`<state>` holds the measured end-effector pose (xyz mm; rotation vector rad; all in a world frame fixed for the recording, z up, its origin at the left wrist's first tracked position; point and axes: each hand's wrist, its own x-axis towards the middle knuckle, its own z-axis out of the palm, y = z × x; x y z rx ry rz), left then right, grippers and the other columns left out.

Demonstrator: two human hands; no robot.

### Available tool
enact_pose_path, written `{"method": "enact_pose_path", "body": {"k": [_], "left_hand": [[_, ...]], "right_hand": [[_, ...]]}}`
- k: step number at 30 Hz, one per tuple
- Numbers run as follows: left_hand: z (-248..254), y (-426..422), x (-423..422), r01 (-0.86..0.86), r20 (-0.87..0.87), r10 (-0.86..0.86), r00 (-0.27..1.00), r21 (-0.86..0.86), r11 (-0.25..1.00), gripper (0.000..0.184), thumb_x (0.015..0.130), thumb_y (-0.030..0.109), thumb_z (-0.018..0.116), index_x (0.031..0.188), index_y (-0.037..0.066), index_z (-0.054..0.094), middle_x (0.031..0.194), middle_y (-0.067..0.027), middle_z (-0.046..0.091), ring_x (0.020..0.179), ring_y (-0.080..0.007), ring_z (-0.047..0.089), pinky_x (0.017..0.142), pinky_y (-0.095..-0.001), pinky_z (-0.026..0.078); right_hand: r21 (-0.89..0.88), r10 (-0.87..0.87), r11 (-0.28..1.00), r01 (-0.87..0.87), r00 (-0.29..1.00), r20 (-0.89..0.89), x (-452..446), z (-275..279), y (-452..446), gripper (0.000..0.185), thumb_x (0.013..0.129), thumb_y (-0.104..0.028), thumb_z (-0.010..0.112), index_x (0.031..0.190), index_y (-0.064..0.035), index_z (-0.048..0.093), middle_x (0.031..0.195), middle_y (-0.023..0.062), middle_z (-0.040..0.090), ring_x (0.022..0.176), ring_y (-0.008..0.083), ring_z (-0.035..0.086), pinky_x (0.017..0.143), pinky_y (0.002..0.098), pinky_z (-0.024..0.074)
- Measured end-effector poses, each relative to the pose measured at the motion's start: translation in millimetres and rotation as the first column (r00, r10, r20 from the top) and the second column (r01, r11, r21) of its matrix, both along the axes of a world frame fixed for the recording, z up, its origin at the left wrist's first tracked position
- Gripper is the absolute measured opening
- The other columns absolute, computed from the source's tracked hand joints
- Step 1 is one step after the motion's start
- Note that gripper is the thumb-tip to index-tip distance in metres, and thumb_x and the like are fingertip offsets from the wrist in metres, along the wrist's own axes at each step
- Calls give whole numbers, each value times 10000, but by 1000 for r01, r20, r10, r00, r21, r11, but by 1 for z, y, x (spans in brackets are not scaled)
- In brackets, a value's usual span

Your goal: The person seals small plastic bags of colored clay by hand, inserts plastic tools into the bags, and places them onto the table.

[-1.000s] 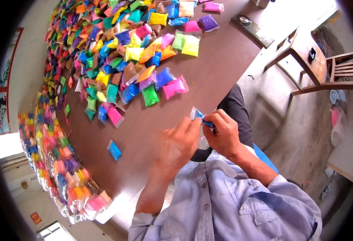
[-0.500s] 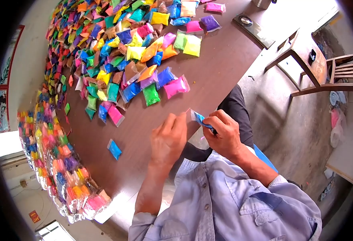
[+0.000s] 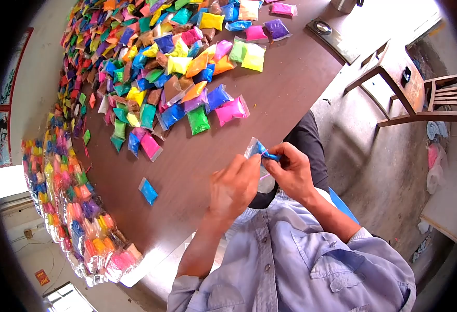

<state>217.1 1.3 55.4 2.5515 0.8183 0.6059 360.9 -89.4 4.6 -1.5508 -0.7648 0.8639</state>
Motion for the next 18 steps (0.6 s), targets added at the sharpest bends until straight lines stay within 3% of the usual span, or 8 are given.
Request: {"method": "enact_pose_path", "body": {"k": [1, 3, 5, 7, 12, 15, 18], "left_hand": [[-7, 2, -2, -1, 0, 1, 1000, -2, 1000, 152, 926, 76, 699, 1071, 120, 693, 821, -57, 586, 660, -263, 671, 557, -399, 520], [-23, 11, -6, -87, -65, 86, 994, -26, 996, 146, 932, 89, 702, 1075, 118, 700, 843, -68, 614, 686, -293, 683, 568, -409, 529], [-27, 16, -8, -132, -15, 132, 991, -62, 989, 137, 943, 98, 694, 1076, 123, 708, 866, -75, 636, 701, -319, 686, 584, -417, 543], [-13, 10, -7, -159, -26, 157, 987, -127, 979, 107, 930, 36, 720, 1032, 66, 732, 861, -119, 670, 742, -321, 700, 620, -407, 542], [-19, -2, 4, -33, -84, 25, 996, -91, 995, 109, 948, 113, 698, 1056, 115, 690, 848, -65, 615, 683, -293, 690, 572, -411, 539], [-27, 11, 3, -43, -100, 40, 994, -32, 999, 105, 941, 111, 697, 1045, 115, 685, 847, -69, 609, 685, -297, 692, 578, -421, 541], [-16, 15, 6, -55, -66, 47, 997, -117, 992, 96, 924, 67, 717, 1019, 79, 721, 870, -91, 655, 731, -331, 695, 629, -426, 549]], "right_hand": [[-56, -32, 998, 16, 959, -282, -1, -2, 0, 123, 887, -34, 765, 969, -9, 676, 804, 10, 640, 678, 62, 581, 604, 229, 460], [-79, -41, 997, 17, 948, -316, 1, -2, -4, 124, 901, -57, 761, 975, -2, 678, 798, 7, 641, 684, 60, 583, 607, 230, 462], [-114, -55, 993, 12, 922, -382, 4, -2, -6, 149, 928, -103, 753, 988, 14, 683, 787, 2, 644, 696, 57, 586, 612, 233, 468], [-148, -67, 989, 13, 928, -366, 3, -3, -9, 170, 927, -125, 748, 989, 19, 682, 787, 9, 650, 696, 67, 593, 611, 240, 471], [-170, -63, 985, 10, 950, -306, 4, -15, -8, 204, 915, -154, 732, 984, 32, 686, 766, 18, 647, 678, 76, 597, 599, 253, 472], [-215, -65, 977, -4, 947, -314, 6, -10, -7, 212, 902, -154, 728, 981, 38, 687, 759, 17, 647, 664, 74, 588, 588, 257, 467], [-237, -90, 971, 11, 941, -327, 6, -7, -4, 212, 885, -151, 723, 975, 38, 689, 757, 17, 647, 652, 73, 582, 581, 258, 461]]}}
